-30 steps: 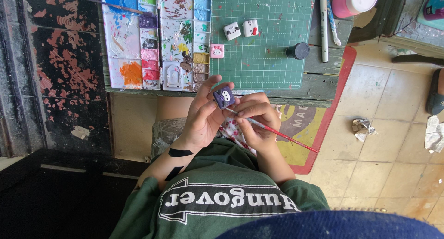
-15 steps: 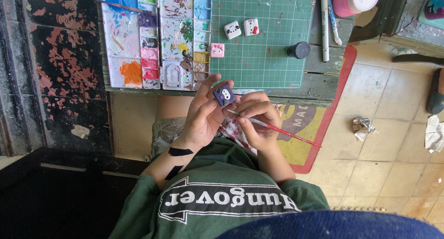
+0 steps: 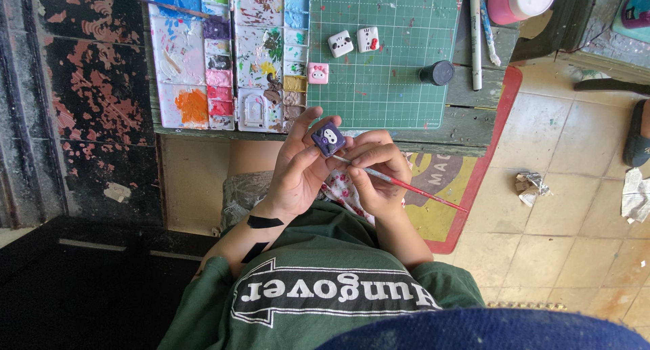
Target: The person sits at a low table painting small clay character charms with a paintbrush, dipping the brush into a watercolor palette and rotating each charm by hand to paint its sides, working on one charm at a time.
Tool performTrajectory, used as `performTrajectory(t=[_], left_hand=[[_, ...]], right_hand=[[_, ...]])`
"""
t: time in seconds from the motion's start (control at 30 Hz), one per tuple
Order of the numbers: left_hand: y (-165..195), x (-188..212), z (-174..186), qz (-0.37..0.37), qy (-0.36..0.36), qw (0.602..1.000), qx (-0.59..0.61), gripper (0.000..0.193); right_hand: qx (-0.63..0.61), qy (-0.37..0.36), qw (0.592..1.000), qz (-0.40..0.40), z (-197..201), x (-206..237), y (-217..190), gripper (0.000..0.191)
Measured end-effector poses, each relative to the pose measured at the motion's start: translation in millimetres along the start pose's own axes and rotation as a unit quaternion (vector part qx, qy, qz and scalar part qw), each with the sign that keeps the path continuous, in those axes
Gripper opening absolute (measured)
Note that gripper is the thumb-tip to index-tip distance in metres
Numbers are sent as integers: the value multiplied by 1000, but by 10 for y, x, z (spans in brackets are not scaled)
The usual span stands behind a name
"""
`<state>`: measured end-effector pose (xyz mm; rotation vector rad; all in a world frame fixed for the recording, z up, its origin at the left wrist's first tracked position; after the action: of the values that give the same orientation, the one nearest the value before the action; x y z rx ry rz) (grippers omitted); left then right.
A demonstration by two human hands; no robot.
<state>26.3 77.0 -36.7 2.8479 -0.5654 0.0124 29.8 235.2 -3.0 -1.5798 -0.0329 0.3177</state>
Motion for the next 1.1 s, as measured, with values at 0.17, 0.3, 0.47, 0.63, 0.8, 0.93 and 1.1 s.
performTrajectory(t=[0.17, 0.3, 0.47, 0.63, 0.8, 0.93, 1.1], left_hand=[[-6, 4, 14, 0, 1, 1000, 3, 55], [0, 13, 23, -2, -2, 1000, 3, 55], [-20, 25, 45, -3, -1, 1000, 2, 55], [-24, 28, 68, -4, -10, 1000, 3, 54], [-3, 31, 76, -4, 6, 1000, -23, 56], [-28, -57, 98, -93, -29, 969, -228, 51], [-49, -104, 122, -119, -48, 937, -324, 50]], right_hand=[[-6, 5, 1000, -4, -7, -1, -7, 15], [4, 8, 1000, 7, -19, -4, -3, 15], [-5, 9, 1000, 9, -10, -2, 15, 14], [-21, 18, 1000, -3, -7, 10, 25, 15], [-42, 41, 998, 9, 35, 46, 55, 14], [-27, 111, 993, 39, 261, 20, 198, 14], [-39, 158, 986, -42, 498, 104, 329, 10]])
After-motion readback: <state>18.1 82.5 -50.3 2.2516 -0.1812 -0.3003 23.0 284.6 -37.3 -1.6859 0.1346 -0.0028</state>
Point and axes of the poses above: each hand's wrist, its own x-axis away from the middle knuckle, its own z-axis out of the back of the hand, y = z × x, the point moved 1 cm from there along -x, towards the middle knuckle, and after that the axes turned 8 degrees about -y, right-handed, at the moved point
